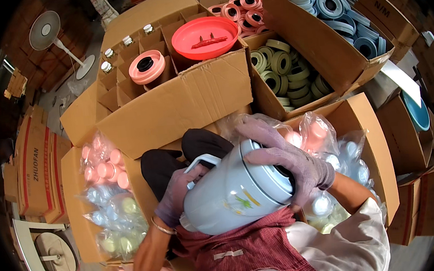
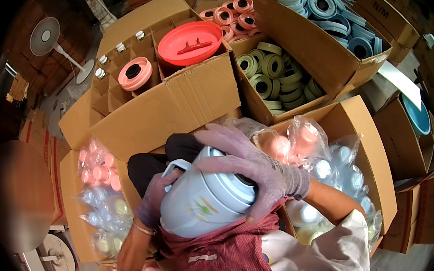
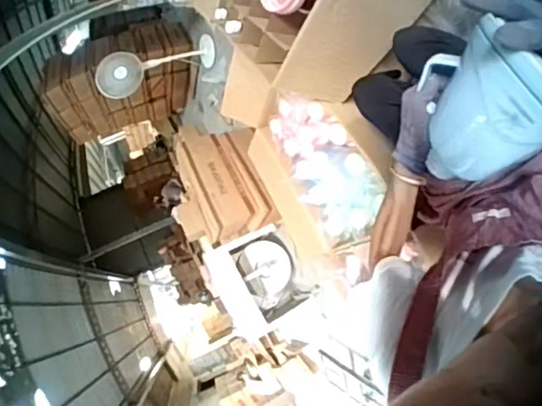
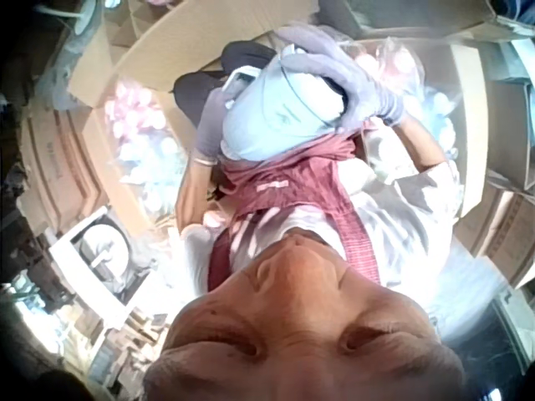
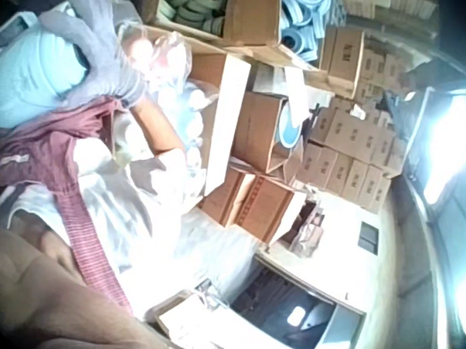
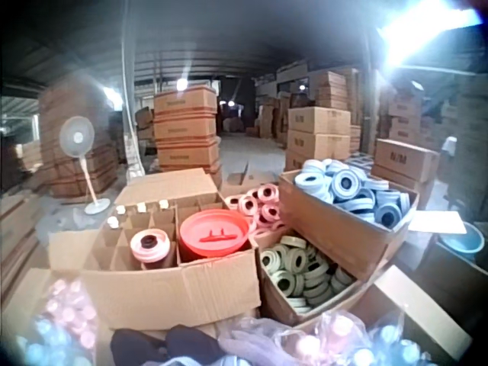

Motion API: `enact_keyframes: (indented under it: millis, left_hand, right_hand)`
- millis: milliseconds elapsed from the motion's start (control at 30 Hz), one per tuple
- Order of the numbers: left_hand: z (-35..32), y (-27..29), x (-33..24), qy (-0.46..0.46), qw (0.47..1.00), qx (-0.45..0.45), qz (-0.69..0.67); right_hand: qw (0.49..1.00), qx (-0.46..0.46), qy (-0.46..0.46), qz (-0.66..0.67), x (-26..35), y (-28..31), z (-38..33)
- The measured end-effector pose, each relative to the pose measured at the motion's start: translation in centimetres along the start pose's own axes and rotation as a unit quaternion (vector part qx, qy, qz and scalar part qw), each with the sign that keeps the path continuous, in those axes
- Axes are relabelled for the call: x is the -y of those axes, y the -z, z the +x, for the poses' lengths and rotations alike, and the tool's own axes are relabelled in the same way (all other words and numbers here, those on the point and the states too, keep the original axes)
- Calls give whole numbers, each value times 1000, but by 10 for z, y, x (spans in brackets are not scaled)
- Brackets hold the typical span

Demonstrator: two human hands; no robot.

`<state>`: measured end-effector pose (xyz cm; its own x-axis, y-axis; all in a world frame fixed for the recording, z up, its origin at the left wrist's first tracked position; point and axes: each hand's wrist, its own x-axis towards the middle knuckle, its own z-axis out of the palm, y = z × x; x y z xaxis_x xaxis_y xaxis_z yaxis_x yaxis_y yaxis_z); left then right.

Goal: The person assembles thermos flasks by inserting stainless steel inner liners into colored plastic outer shells, screwing on lids, and placing the completed units into plastic bags. They repeat this process for multiple pink and light blue flasks.

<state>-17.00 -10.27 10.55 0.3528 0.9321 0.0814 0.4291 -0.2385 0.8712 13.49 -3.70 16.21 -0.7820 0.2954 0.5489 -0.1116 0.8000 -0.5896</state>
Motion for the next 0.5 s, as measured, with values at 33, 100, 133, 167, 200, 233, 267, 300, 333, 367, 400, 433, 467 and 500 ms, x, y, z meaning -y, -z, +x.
enact_keyframes:
  millis: [33,100,133,167,200,233,267,300,333,367,400,433,467,500]
  left_hand:
    - [6,1,-18,-65,994,-42,79]
    - [2,-3,-24,56,987,-146,-21]
    - [0,-6,-38,135,960,-207,-128]
    - [10,-9,-40,7,982,-187,-14]
    - [13,-10,-42,-110,974,-168,106]
    - [16,-9,-45,-225,938,-140,222]
    - [21,-15,-69,-228,933,-87,263]
    - [24,-14,-74,-253,927,-68,269]
    - [25,-11,-66,-250,933,-69,248]
    - [25,-6,-50,-249,939,-70,228]
    - [21,-2,-37,-206,960,-94,167]
    - [15,3,-24,-162,974,-117,106]
    - [10,6,-18,-115,983,-138,46]
    - [8,9,-39,76,984,-134,-85]
  right_hand:
    - [993,-67,-78,63,-4,-6,-8]
    - [937,-191,-218,195,-18,-39,-30]
    - [860,-282,-261,335,-26,-58,-35]
    - [806,-326,-303,390,-50,-73,-58]
    - [740,-361,-341,454,-73,-91,-78]
    - [669,-370,-381,520,-79,-106,-86]
    - [713,-372,-362,471,-95,-134,-111]
    - [702,-376,-368,480,-101,-134,-114]
    - [684,-384,-378,493,-99,-142,-119]
    - [598,-403,-413,557,-83,-125,-101]
    - [504,-417,-440,615,-68,-108,-82]
    - [638,-395,-435,498,-60,-96,-69]
    - [750,-361,-416,366,-54,-85,-59]
    - [839,-304,-351,285,-45,-68,-50]
